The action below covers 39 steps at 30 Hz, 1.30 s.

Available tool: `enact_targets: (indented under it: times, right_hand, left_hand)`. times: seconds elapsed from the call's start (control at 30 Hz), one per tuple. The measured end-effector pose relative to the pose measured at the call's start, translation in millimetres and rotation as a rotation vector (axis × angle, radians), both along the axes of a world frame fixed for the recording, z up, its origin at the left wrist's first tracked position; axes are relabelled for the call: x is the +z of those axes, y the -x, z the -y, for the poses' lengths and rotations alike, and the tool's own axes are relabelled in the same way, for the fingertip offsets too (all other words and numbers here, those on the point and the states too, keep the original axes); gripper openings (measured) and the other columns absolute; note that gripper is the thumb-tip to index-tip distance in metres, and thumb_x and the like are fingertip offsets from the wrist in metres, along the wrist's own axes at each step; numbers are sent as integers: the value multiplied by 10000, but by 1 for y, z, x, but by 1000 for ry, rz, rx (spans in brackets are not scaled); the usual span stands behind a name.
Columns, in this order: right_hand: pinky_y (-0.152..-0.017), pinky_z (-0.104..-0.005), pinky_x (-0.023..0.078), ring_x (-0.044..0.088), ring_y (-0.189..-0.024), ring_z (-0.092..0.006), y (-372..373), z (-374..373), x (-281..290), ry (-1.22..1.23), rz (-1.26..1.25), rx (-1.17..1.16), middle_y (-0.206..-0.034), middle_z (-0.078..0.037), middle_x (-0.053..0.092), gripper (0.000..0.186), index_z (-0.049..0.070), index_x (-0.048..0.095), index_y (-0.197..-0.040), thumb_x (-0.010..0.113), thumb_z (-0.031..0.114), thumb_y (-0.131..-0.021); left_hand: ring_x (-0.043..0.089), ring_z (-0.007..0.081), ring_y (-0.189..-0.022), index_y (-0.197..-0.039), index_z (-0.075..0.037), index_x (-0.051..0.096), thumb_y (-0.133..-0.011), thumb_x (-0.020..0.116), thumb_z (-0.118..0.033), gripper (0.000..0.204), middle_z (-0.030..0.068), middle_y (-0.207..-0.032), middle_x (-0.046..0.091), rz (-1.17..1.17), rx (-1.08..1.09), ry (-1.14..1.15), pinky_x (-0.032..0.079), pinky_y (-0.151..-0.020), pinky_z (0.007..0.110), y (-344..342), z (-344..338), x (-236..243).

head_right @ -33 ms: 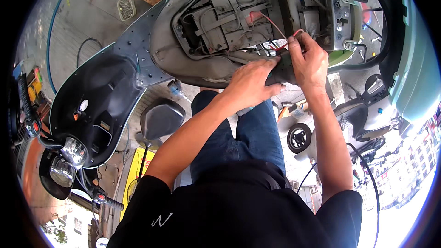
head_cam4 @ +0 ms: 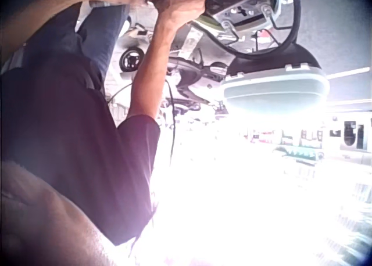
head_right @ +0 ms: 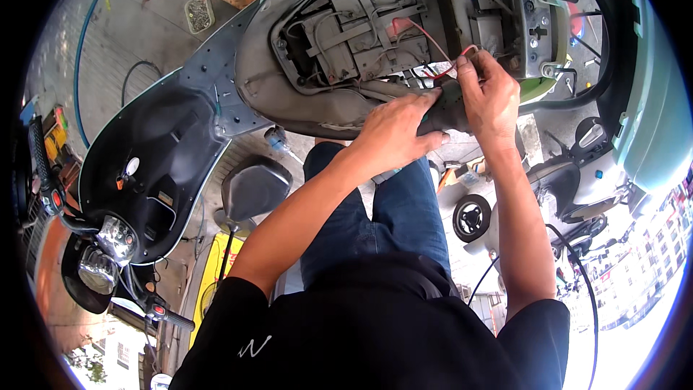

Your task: The person works on the internal components of a scooter by unscrewing fasteners with a power drill, removing a plastic bracket by hand, and using pliers to work on electrical wires and connectors inside the scooter's body.

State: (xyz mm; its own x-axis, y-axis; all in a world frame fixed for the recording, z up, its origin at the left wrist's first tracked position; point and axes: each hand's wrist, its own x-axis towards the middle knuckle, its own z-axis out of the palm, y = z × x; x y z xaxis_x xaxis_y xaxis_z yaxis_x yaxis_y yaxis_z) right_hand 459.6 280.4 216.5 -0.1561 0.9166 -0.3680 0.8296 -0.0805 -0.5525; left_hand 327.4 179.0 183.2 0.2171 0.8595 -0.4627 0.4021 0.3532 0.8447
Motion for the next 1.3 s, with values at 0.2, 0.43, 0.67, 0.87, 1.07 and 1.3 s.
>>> enact_targets:
  times: [0.2,0.43,0.67,0.87,1.07,1.3]
  right_hand:
    - [-637,-269,436,503,-664,-106,-34,17,23,-2,-71,-49,-705,-85,570,208,-21,585,-859,578,185,-893]
    - [-735,-258,443,553,-805,-118,-75,71,42,248,-372,-299,-919,-83,616,259,-34,555,-1072,530,186,-938]
    - [-946,-388,407,467,-1171,-233,-78,111,51,888,-927,-439,-1251,-160,486,757,-42,325,-1353,593,462,-855]
    - [-1020,-429,352,419,-1225,-270,-73,140,44,1069,-893,-301,-1354,-135,376,1089,4,214,-1425,818,470,-648]
    - [-1002,-394,386,458,-1179,-244,-39,154,37,909,-1011,-440,-1270,-123,467,825,8,348,-1353,774,325,-721]
    - [-943,-380,445,562,-1046,-217,-14,140,42,910,-977,-546,-1203,-127,535,631,24,416,-1314,706,93,-757]
  left_hand:
    - [560,360,-1026,-1326,-52,464,-772,681,-319,653,198,-1104,583,39,42,47,435,-898,434,-1,8,21]
    - [561,344,-1019,-1322,-97,485,-754,702,-284,636,159,-1123,574,-7,45,-87,449,-879,415,3,24,33]
    - [563,355,-1024,-1306,-88,500,-712,740,-224,655,156,-1166,547,24,111,4,458,-876,399,9,51,70]
    - [567,359,-1014,-1297,-89,516,-677,764,-204,677,174,-1171,531,-70,199,-77,474,-861,404,6,72,93]
    - [602,287,-906,-1279,-93,534,-669,757,-181,655,156,-1221,502,-88,243,-170,516,-788,381,-2,80,102]
    - [580,178,-941,-1203,-44,553,-819,678,-176,424,118,-1171,571,372,401,68,496,-766,302,51,86,75]
